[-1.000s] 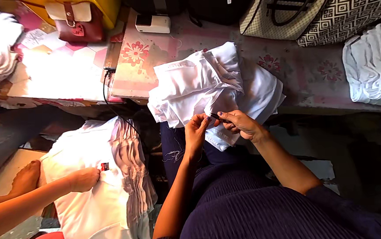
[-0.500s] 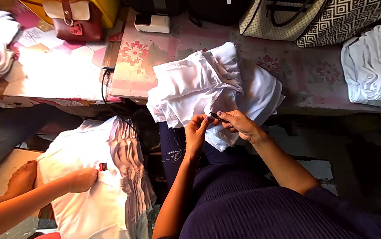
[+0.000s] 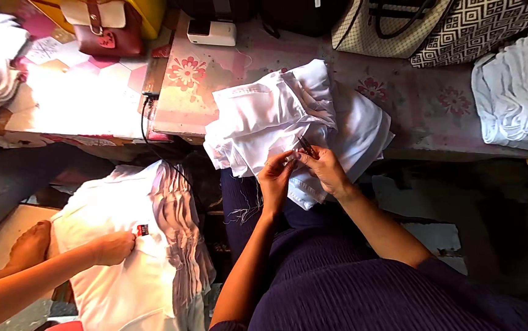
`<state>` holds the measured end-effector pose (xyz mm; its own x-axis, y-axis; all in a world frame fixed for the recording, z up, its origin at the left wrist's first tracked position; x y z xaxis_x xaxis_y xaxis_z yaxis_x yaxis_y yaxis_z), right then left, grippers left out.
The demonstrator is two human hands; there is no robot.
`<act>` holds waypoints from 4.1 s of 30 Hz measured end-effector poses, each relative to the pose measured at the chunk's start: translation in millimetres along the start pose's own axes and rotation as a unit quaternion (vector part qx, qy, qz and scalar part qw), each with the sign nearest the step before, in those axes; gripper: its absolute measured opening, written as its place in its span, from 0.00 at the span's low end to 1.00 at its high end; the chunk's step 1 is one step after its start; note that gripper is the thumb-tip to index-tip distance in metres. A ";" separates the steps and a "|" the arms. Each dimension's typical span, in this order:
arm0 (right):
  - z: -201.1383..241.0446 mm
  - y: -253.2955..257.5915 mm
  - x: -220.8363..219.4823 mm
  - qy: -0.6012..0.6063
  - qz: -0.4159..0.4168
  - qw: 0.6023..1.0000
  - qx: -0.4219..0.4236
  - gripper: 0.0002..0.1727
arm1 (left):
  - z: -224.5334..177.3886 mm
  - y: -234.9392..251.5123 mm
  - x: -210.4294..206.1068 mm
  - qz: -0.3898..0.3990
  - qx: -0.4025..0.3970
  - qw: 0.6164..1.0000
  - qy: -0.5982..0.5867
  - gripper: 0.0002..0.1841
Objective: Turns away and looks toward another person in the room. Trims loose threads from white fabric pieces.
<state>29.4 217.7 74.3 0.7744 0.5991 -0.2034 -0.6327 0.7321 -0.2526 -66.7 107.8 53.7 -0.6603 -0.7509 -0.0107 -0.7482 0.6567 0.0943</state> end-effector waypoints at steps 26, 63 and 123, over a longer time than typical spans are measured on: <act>15.8 -22.6 12.6 0.042 0.153 0.962 -0.221 0.24 | -7.4 -4.8 12.3 0.050 0.156 0.985 -0.047 0.05; 12.2 -6.0 11.2 0.026 0.079 0.993 -0.080 0.25 | 4.3 4.7 12.0 0.060 0.093 0.993 0.051 0.05; 19.5 -16.0 -15.5 -0.473 0.004 0.782 0.406 0.11 | 10.6 -15.9 18.8 0.031 0.104 0.988 -0.109 0.07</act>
<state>27.5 203.0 99.9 0.6654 0.2948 0.6859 -0.7275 0.4619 0.5072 -67.9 84.0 41.5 -0.6864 -0.6907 -0.2276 -0.6879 0.7182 -0.1052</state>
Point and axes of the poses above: each hand's wrist, its own y-axis towards the middle knuckle, its own x-axis out of the back of the hand, z = x × y, the point moved 4 cm from there along y, towards the middle knuckle, and after that the axes turned 13 degrees about y, right-handed, at the moved point
